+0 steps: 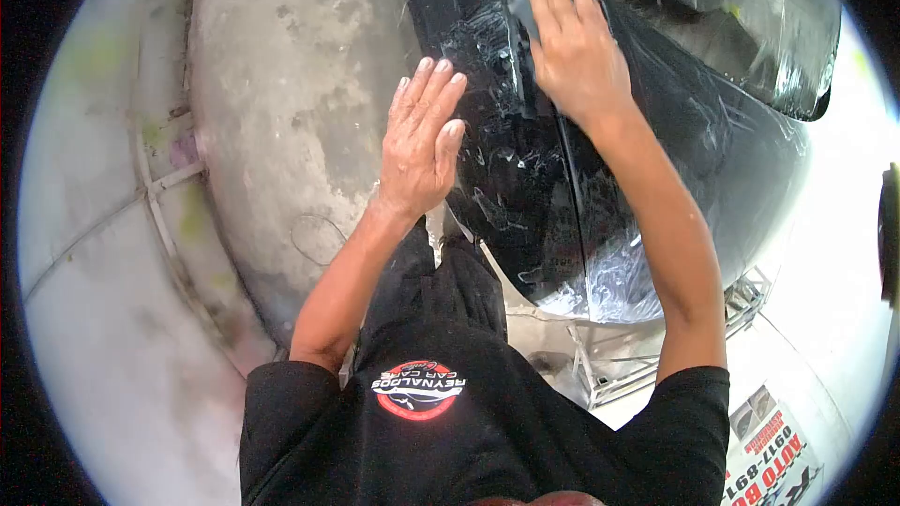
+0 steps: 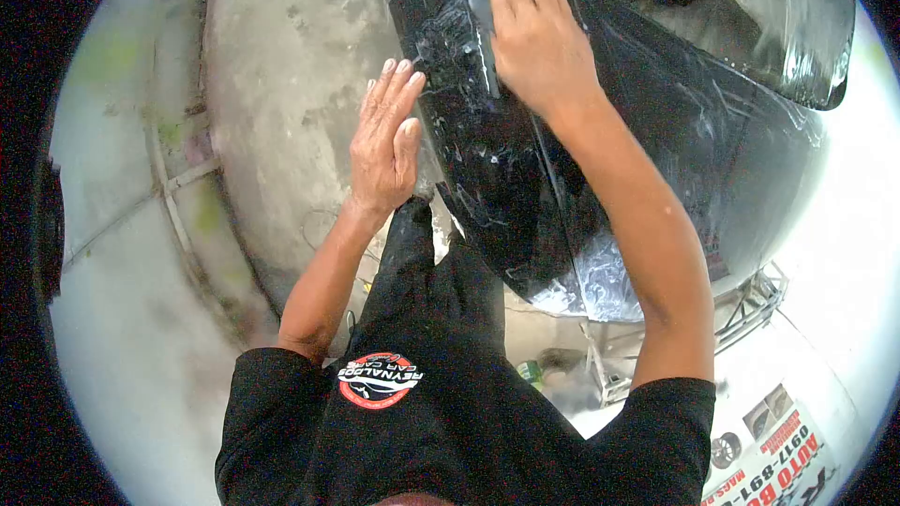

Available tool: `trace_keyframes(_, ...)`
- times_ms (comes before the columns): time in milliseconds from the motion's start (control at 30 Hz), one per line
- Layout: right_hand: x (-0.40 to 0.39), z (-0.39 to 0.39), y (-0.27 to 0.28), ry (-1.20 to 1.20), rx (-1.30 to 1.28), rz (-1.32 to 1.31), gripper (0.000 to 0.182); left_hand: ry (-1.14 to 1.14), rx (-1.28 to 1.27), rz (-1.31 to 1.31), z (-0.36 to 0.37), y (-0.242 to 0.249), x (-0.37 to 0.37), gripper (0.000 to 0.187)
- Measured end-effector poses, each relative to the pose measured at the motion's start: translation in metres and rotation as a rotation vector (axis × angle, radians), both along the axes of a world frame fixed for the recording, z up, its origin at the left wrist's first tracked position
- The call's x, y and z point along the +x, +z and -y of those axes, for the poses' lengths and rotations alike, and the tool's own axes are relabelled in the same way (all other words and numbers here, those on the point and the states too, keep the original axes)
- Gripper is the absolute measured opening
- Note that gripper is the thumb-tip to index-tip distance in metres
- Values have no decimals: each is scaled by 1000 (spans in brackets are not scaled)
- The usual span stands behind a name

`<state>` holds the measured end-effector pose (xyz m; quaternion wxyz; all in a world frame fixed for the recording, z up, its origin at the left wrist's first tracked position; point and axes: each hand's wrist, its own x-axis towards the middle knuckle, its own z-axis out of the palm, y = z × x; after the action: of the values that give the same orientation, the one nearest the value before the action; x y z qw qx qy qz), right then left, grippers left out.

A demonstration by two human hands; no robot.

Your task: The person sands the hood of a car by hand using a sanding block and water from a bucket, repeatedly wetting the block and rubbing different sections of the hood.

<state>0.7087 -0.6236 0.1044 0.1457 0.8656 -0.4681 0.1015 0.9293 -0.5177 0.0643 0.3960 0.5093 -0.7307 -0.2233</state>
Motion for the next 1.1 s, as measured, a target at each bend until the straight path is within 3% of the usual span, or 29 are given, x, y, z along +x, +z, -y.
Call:
trace_keyframes(100,-12,-30,2,9,95,13,60,7,22,20,-1,2,5,43)
trace_keyframes(300,4,11,1,-35,48,106,66,-50,-69,-9,24,9,-21,43)
trace_keyframes(433,-60,-114,6,-79,255,52,65,-46,-89,-8,37,15,3,43)
trace_keyframes(533,-108,-197,-23,-141,252,98,56,8,-46,29,41,-3,18,44)
trace_keyframes(600,-108,-192,-27,-169,233,79,57,-22,-25,51,48,2,14,46)
trace_keyframes(733,-38,-41,15,-184,158,174,67,-107,-113,-51,78,18,-34,48)
trace_keyframes(833,-39,-33,11,-178,127,200,68,-126,-182,-94,93,26,-77,51)
trace_keyframes(933,-73,-116,0,-232,188,231,68,-177,-332,78,111,26,-104,56)
trace_keyframes(1100,-157,-330,-44,-399,270,315,64,-178,-285,392,127,33,-135,74)
